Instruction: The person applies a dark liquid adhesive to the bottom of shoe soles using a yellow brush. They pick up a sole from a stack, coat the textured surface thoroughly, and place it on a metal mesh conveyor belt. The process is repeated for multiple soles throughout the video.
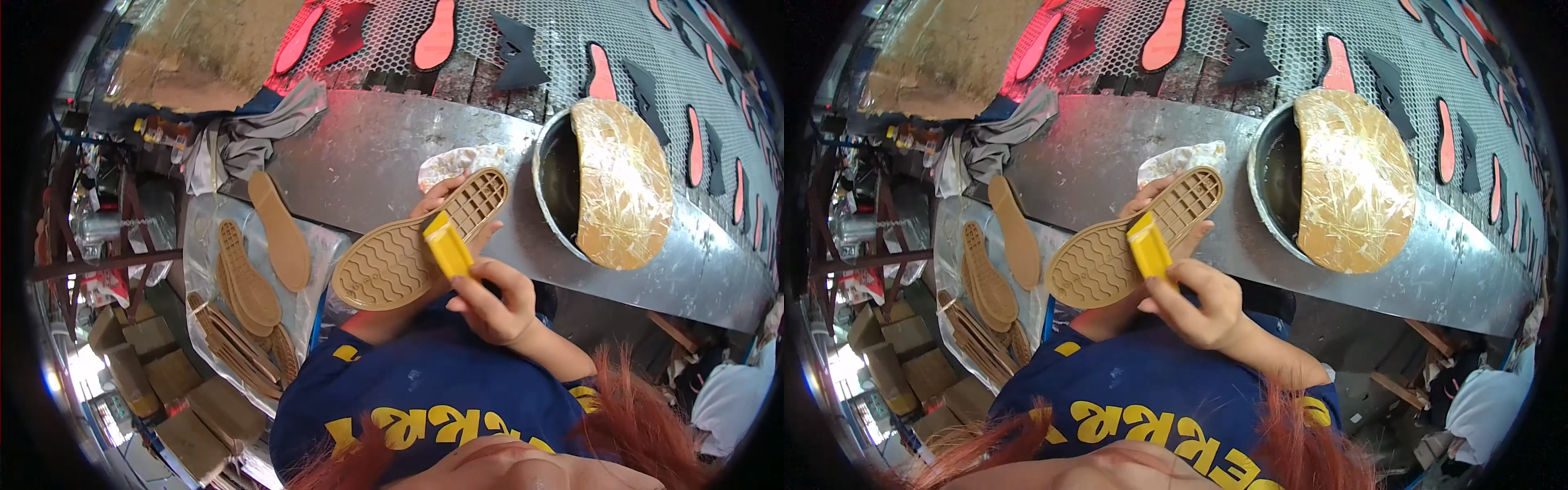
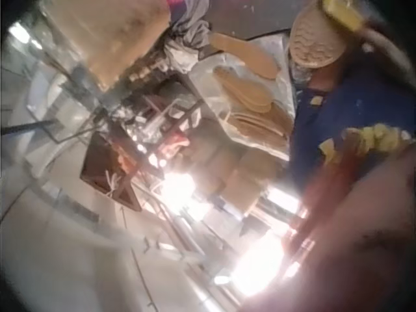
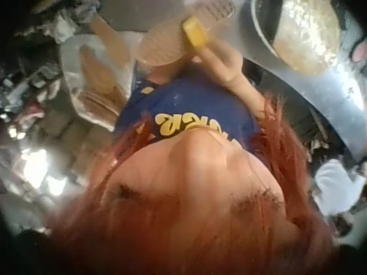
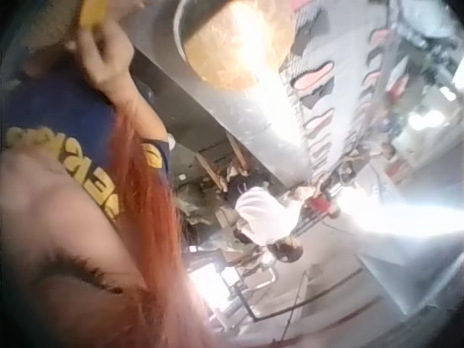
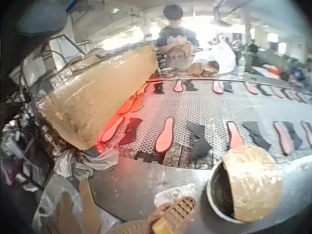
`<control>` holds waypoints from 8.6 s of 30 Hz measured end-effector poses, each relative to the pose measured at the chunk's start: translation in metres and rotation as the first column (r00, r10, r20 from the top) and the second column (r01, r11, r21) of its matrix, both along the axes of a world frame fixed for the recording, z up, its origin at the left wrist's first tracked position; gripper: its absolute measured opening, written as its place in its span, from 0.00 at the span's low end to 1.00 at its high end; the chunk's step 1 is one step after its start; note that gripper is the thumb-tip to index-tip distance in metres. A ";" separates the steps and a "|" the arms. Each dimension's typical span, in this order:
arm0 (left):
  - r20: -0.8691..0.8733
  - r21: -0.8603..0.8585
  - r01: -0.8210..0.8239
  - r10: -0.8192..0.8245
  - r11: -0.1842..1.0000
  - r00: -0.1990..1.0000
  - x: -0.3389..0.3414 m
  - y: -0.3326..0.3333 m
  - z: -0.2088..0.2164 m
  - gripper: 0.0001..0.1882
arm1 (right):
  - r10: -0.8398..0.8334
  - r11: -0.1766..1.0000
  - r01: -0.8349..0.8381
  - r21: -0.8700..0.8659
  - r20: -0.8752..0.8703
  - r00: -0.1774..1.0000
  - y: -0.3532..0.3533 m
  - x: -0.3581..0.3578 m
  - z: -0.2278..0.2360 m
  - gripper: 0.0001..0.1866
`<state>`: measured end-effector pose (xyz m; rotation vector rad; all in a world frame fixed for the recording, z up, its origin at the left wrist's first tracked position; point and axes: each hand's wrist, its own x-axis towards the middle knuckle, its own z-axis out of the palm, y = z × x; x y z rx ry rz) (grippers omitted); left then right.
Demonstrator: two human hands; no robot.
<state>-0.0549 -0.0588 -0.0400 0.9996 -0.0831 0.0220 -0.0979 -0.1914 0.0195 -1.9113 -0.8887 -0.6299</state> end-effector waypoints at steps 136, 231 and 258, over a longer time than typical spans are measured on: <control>-0.410 -0.484 0.212 -0.434 0.849 0.802 -0.005 0.033 0.061 0.44 | 0.098 0.995 -0.101 -0.026 -0.095 0.991 0.018 0.027 0.034 0.13; 0.492 0.421 -0.893 0.787 0.159 0.372 0.032 0.135 0.059 0.19 | -0.181 0.837 0.500 0.221 -0.752 0.634 -0.044 0.072 0.001 0.03; 0.036 -0.461 0.519 -0.570 0.720 0.821 -0.020 0.035 0.029 0.47 | 0.095 0.678 0.055 0.733 -0.162 0.982 -0.064 0.055 0.031 0.19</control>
